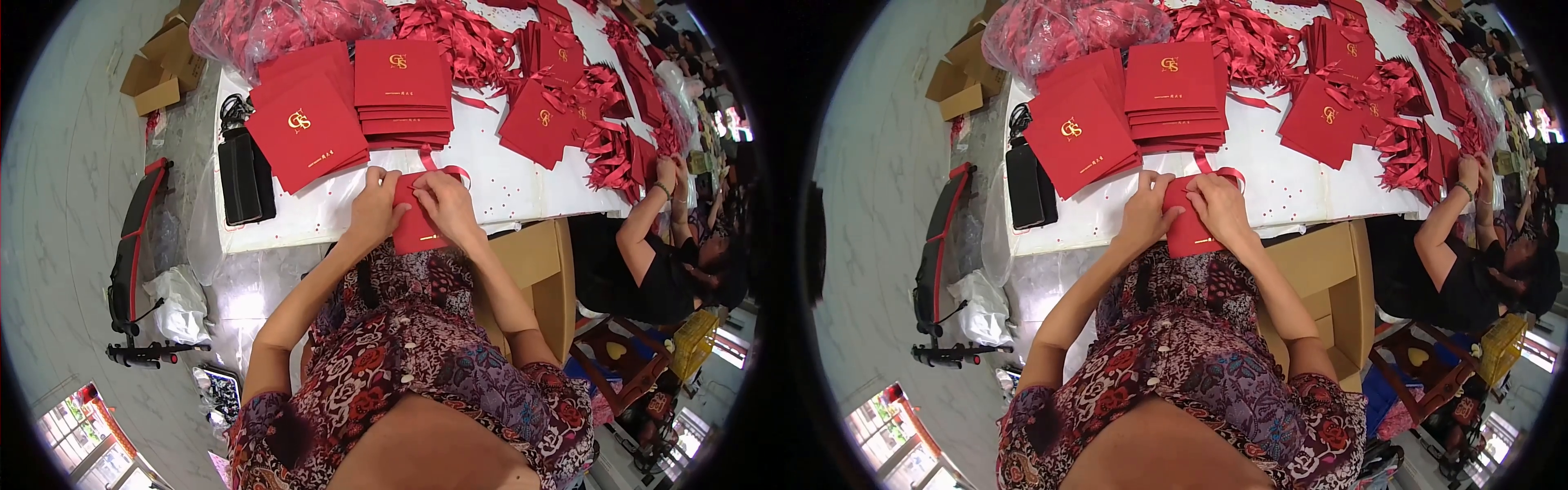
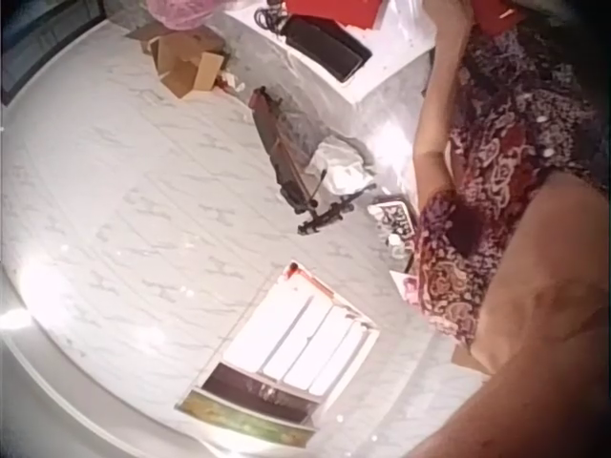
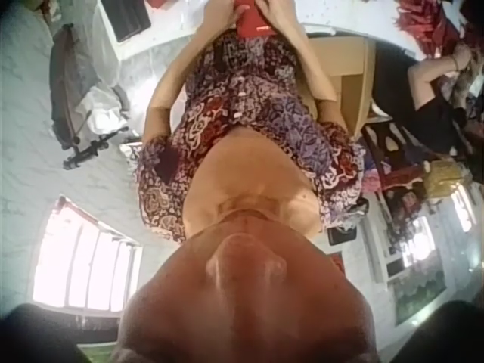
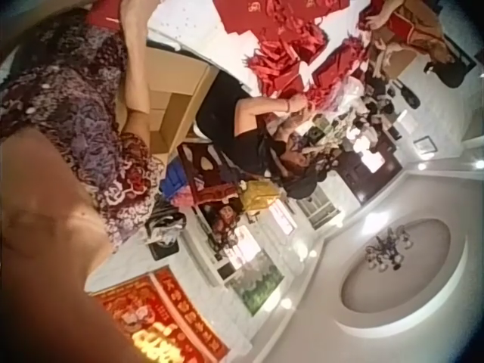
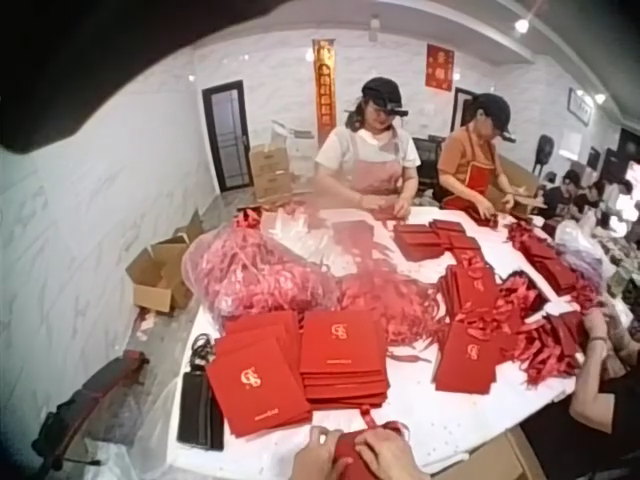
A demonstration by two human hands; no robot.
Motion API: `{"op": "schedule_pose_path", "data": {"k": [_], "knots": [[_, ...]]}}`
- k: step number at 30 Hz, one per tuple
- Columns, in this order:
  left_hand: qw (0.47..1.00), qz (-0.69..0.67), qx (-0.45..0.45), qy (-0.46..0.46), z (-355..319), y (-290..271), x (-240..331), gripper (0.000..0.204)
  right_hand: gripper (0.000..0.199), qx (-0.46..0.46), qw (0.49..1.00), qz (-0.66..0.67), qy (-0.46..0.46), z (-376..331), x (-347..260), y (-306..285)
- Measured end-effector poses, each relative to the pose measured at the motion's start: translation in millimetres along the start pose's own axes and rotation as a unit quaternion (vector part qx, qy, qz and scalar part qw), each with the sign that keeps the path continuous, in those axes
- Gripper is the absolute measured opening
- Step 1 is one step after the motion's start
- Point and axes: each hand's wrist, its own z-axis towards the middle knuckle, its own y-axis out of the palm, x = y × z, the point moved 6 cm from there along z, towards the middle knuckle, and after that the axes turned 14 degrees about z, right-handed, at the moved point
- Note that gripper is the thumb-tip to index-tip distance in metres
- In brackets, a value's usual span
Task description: Tying pink ribbons into bows on red boxes.
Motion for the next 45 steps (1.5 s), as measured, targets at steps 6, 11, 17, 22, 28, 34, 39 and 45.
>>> {"op": "schedule_pose_path", "data": {"k": [6,11,17,22,28,34,39,45], "knots": [[0.999,-0.032,0.034,0.003,5.7,-3.6,5.7,0.043,0.01,0.015,0.999,0.036,0.022,2.3,-0.7,4.1],[0.998,-0.018,0.06,0.028,7.9,-4.5,5.8,0.03,0.011,0.039,0.988,0.105,0.107,0.1,3.6,8.6],[0.995,-0.079,0.06,-0.005,10.4,-2.8,2.2,0.02,0.012,0.077,0.991,0.062,0.088,-3.9,-5.9,11.4],[0.992,-0.088,0.085,0.004,10.2,-12.4,8.0,0.016,0.013,0.083,0.992,0.06,0.077,-2.8,-12.9,4.2],[0.99,-0.125,0.069,0.01,12.3,-20.8,9.0,0.019,0.015,0.018,0.976,0.197,0.095,-1.9,-16.0,-10.0],[0.99,-0.104,0.055,0.077,7.7,-31.6,21.2,0.021,0.019,-0.097,0.994,-0.039,0.009,21.4,-24.3,-29.5],[0.976,-0.09,0.086,0.181,-0.4,-36.0,28.9,0.015,0.016,-0.244,0.947,0.191,0.089,21.7,16.0,-11.7],[0.975,-0.116,0.016,0.191,-1.2,-36.5,29.9,0.013,0.015,-0.252,0.914,0.289,0.135,19.1,25.8,2.6]]}}
